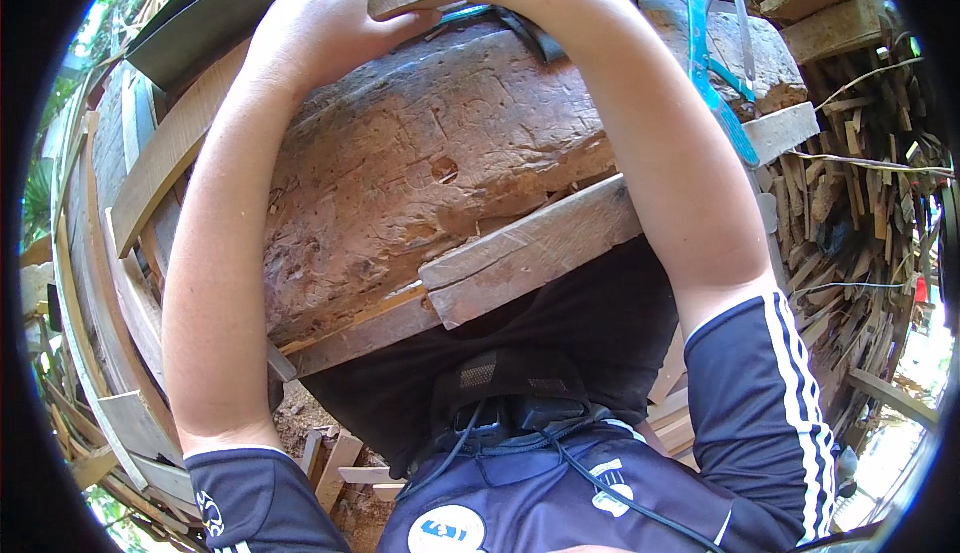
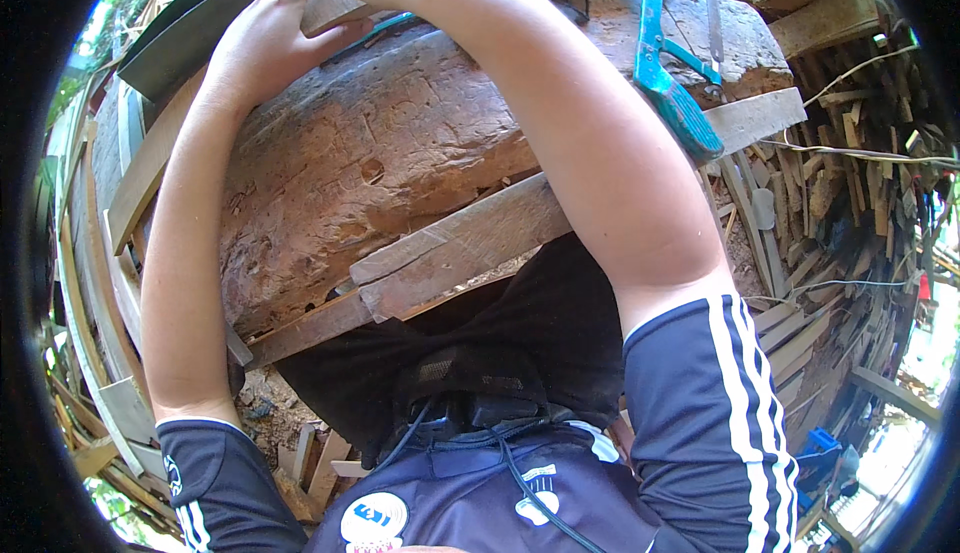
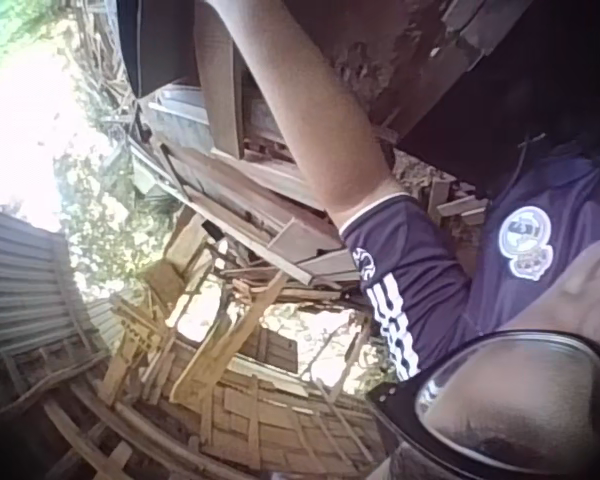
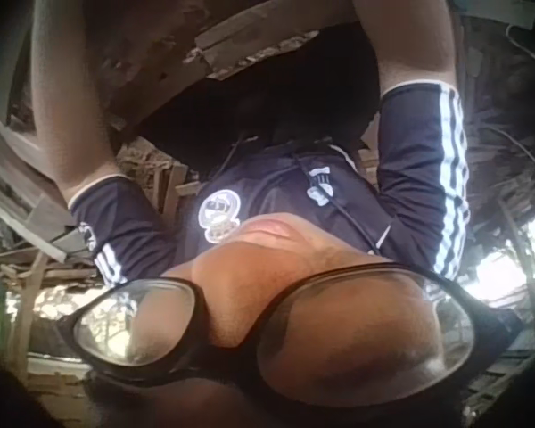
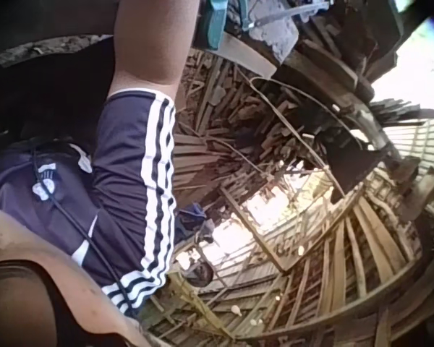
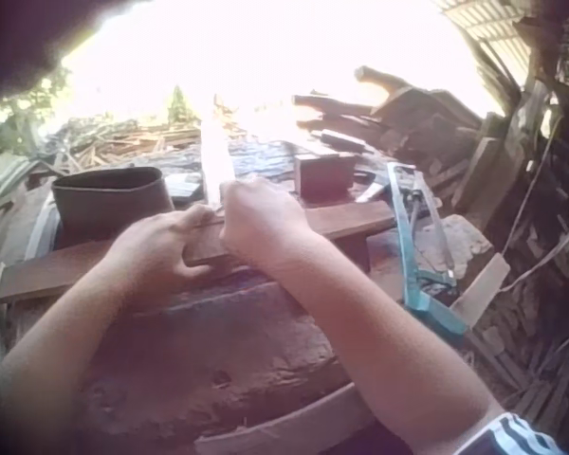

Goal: Measuring and cutting a wooden plank using a handsaw and woodworking plane.

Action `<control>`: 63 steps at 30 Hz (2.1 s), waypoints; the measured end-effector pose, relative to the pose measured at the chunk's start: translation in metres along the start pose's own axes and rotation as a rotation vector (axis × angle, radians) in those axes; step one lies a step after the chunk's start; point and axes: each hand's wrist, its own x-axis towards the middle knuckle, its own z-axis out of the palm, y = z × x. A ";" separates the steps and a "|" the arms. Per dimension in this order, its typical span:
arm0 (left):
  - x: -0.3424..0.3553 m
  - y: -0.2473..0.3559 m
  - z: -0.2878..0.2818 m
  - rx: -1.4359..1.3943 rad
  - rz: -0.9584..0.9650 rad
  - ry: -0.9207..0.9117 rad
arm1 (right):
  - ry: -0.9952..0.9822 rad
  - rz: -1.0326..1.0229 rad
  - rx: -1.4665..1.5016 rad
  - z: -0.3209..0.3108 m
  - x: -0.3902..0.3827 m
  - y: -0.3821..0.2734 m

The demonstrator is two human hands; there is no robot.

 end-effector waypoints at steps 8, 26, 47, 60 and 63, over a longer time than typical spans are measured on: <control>0.001 0.007 0.005 0.858 -0.670 -0.337 | 0.206 -0.063 -0.059 0.025 -0.011 0.020; 0.004 0.018 -0.004 0.849 -0.859 -0.432 | 0.023 0.065 -0.036 0.012 -0.031 -0.019; 0.010 0.017 -0.003 0.818 -0.919 -0.463 | 0.020 0.050 0.025 0.021 -0.009 0.004; 0.008 0.021 0.003 0.819 -0.903 -0.456 | 0.041 0.062 0.022 0.023 -0.023 0.003; 0.013 0.017 0.004 0.812 -0.883 -0.457 | 0.084 0.081 0.034 0.034 0.007 0.020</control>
